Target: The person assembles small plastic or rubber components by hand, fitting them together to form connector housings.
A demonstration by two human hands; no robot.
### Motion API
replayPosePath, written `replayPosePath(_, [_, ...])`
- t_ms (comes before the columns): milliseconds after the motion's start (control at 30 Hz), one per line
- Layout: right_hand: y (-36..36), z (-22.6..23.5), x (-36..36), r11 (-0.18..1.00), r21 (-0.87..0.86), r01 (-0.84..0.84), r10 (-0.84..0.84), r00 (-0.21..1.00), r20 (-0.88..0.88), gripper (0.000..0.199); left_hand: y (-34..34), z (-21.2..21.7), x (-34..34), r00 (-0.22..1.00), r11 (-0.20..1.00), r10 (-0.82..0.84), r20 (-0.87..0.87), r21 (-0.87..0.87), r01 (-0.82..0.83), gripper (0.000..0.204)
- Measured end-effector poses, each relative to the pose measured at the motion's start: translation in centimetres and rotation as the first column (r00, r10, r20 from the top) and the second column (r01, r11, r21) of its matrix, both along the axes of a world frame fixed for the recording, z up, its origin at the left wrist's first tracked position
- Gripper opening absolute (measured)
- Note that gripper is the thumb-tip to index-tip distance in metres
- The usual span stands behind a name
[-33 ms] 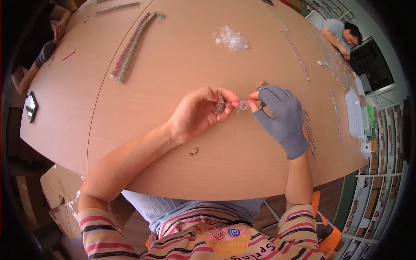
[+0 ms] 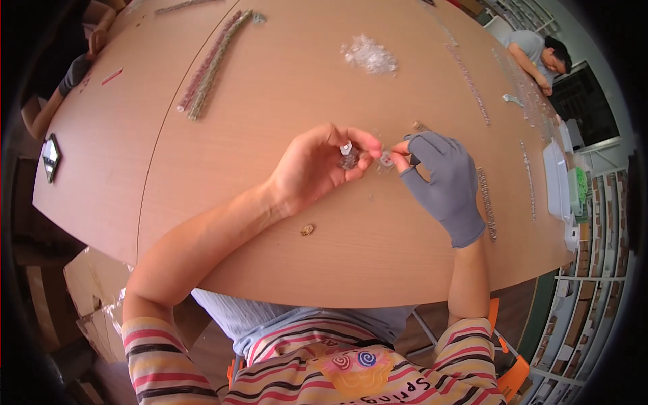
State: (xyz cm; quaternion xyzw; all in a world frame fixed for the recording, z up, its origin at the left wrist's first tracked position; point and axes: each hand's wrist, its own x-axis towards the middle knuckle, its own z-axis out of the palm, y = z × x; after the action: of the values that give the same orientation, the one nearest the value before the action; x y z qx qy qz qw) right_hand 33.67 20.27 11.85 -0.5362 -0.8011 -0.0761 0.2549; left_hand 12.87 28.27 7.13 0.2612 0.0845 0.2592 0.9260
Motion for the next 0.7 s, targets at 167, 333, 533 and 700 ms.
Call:
replayPosePath(167, [-1.5,-0.2,-3.2,0.864,-0.403,-0.301,0.21,0.944,-0.254,0.013,1.1,0.7,-0.3,0.981,0.988,0.155,-0.117,0.009,-0.155,0.03])
replayPosePath(333, [-1.5,-2.8,-6.9,0.856,-0.243,-0.455,0.41,0.886,-0.214,0.025,1.6,0.7,-0.7,0.92,0.955,0.293,-0.26,0.114,-0.272,0.03])
replayPosePath(533, [-1.3,-1.8,-6.2,0.894,-0.175,-0.412,0.391,0.909,-0.144,0.026,1.8,0.6,-0.8,0.906,0.972,0.23,-0.355,0.123,-0.198,0.031])
replayPosePath(700, [-0.7,0.7,-3.6,0.991,0.054,-0.119,0.13,0.949,-0.287,0.019,0.6,0.1,-0.4,0.955,0.976,-0.034,-0.294,0.197,0.096,0.043])
